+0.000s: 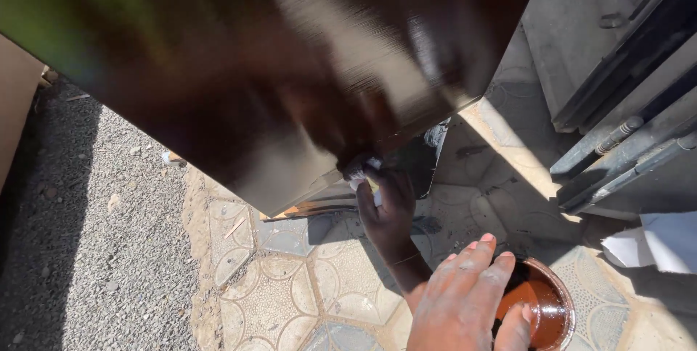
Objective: Applying wood stain to the exterior of a cabinet using a rag dipped in a bucket of stain.
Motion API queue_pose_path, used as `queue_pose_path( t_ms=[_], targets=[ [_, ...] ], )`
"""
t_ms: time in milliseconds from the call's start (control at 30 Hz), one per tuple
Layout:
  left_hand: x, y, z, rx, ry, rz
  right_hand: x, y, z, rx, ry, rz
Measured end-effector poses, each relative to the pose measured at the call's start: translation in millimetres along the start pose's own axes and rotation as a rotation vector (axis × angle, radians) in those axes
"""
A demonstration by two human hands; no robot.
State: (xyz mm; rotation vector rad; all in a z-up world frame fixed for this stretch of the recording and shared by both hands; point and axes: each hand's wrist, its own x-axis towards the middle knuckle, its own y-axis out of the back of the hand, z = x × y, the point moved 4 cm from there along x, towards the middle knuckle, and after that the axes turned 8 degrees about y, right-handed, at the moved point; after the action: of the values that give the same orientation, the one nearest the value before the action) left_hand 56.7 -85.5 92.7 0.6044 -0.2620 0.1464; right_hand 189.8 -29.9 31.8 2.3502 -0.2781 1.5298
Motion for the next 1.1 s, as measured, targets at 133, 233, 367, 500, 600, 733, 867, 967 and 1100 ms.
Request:
queue_pose_path(
  t_ms=[133, 233, 367, 500, 600, 733, 867, 967, 1100],
  targets=[
    [-3.9, 39.0, -18.4, 0.024, 0.037, 0.211, 22.3, 61.0, 145.9, -0.147, -0.285, 0.216],
    [-2.6, 41.2, -29.9, -0.012, 0.033, 0.183, 38.5, 113.4, 245.6, 0.259, -0.641, 0.203],
    [5.1, 50.9, -14.5, -0.049, 0.026, 0.156, 44.3, 128.4, 231.3, 0.331, -0.572, 0.191],
    [1.9, 54.9, 2.6, -0.080, -0.030, 0.129, 27.2, 74.8, 152.0, 0.120, -0.371, 0.111],
    [-3.1, 56.0, 10.8, -0.080, -0.065, 0.127, -1.1, 27.3, 80.0, 0.161, -0.287, 0.057],
    [-8.0, 58.0, 17.0, -0.121, -0.090, 0.134, -37.3, -49.3, -66.0, 0.256, -0.023, -0.031],
    [-14.5, 62.0, 19.9, -0.109, 0.056, 0.067, -42.4, -70.5, -130.0, 0.305, 0.180, -0.089],
    [-18.7, 66.2, 17.7, -0.121, 0.043, 0.056, -46.3, -71.3, -156.4, 0.417, 0.297, -0.159],
    [-18.1, 78.3, 16.0, -0.106, 0.046, 0.050, -40.2, -55.8, -99.1, 0.125, 0.100, -0.077]
  ],
)
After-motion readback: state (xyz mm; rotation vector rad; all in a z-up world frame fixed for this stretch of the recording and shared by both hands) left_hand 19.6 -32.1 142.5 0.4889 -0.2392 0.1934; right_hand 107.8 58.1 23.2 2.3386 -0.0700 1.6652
